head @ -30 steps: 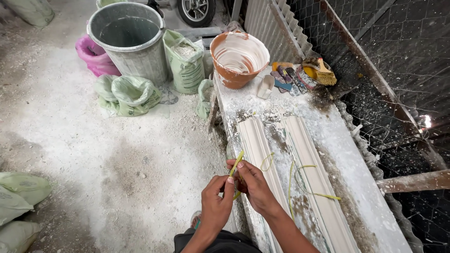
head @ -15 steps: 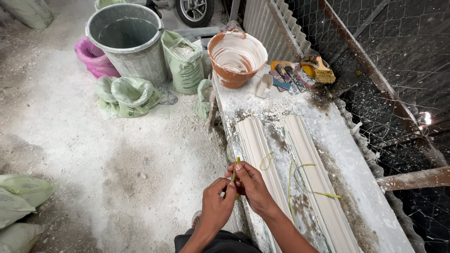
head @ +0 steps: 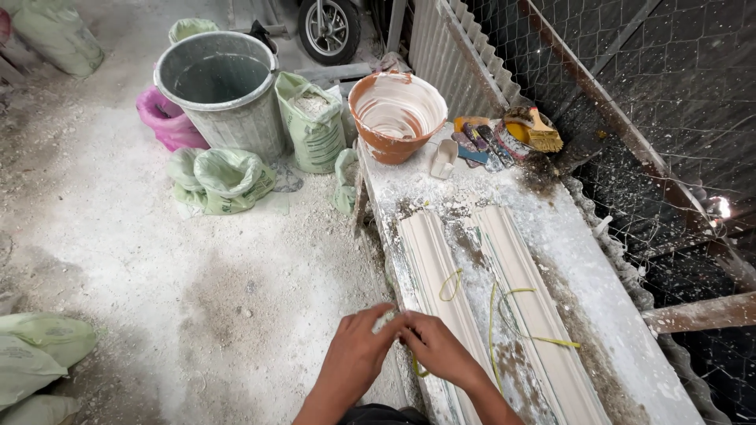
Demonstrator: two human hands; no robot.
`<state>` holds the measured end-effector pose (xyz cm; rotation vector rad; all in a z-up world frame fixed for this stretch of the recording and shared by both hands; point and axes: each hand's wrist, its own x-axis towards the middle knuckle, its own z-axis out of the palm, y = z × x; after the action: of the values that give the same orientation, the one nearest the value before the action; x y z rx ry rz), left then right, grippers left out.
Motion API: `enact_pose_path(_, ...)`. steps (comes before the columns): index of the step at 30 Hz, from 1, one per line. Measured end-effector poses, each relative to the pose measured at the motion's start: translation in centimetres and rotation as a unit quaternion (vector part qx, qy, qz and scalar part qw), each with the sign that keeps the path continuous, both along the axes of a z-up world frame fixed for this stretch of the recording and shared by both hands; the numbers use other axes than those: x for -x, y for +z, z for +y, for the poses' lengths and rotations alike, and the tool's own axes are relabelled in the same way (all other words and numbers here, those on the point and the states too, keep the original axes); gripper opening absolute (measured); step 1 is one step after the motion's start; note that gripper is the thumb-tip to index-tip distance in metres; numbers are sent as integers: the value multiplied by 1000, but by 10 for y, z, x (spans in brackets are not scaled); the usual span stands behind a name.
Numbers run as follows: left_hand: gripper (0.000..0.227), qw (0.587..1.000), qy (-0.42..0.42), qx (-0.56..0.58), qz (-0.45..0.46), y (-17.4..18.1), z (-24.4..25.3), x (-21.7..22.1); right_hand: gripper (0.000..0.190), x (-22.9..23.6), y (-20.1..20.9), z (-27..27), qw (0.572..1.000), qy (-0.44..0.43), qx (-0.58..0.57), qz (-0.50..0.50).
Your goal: Tying yellow plastic strips around decorative plaster moldings in a workshop.
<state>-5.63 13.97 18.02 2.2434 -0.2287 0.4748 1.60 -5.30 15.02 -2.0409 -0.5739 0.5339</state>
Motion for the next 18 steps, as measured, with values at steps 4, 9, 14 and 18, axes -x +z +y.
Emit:
enact_pose_path(4, 40, 995, -98, -23, 22, -6, 11, 5, 22, 9, -8, -10, 998, 47, 51, -10)
enact_pose_path(9, 19, 961, -220, -51, 160, -14, 23, 2, 28, 15, -34, -21, 991, 60, 28, 116)
enact_pose_path(14, 13, 990, -136, -6, 27, -41, 9, 3, 27, 9, -35, -37, 972, 76, 10, 220)
enact_pose_path(18, 2, 999, 2, 28, 35, -54, -1, -2, 30, 0, -12, -56, 947, 11, 36, 320)
